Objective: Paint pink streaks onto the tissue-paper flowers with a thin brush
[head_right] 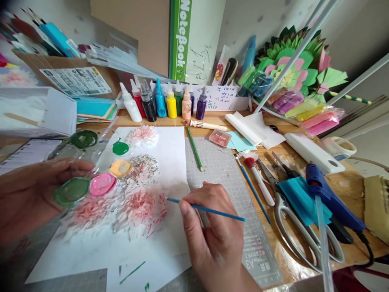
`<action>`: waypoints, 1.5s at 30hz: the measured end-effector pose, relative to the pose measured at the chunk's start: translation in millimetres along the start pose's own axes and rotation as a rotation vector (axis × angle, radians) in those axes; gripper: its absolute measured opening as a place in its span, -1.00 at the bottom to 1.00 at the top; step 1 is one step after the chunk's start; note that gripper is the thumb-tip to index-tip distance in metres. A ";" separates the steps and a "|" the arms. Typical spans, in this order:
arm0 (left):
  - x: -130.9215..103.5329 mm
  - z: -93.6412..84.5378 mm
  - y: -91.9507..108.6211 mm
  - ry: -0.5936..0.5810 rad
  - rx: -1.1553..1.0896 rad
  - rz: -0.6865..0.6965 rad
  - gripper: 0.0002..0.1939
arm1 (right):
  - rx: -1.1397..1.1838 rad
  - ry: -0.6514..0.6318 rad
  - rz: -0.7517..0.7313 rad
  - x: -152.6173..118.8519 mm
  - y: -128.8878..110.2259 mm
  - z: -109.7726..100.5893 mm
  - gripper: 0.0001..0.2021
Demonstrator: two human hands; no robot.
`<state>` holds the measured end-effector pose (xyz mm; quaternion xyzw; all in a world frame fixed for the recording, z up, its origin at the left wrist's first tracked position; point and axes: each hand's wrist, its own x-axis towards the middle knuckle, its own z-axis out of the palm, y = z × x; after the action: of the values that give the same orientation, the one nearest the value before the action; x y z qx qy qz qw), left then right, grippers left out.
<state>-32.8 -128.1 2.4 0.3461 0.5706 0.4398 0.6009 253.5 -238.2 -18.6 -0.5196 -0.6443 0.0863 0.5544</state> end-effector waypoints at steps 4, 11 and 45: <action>-6.1 11.1 2.0 -0.079 -0.036 -0.023 -0.73 | 0.063 0.105 0.019 -2.7 2.6 -0.8 -0.85; -19.2 16.8 3.7 -0.116 -0.079 -0.009 -0.73 | 0.053 0.230 0.007 4.2 3.4 0.2 -0.91; -21.2 16.3 4.7 -0.183 -0.183 0.046 -0.84 | 0.597 0.199 0.164 64.5 -16.9 29.0 -0.93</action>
<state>-16.5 -144.5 16.6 0.3417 0.4628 0.4701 0.6694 230.5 -182.9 22.6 -0.3901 -0.4892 0.2645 0.7339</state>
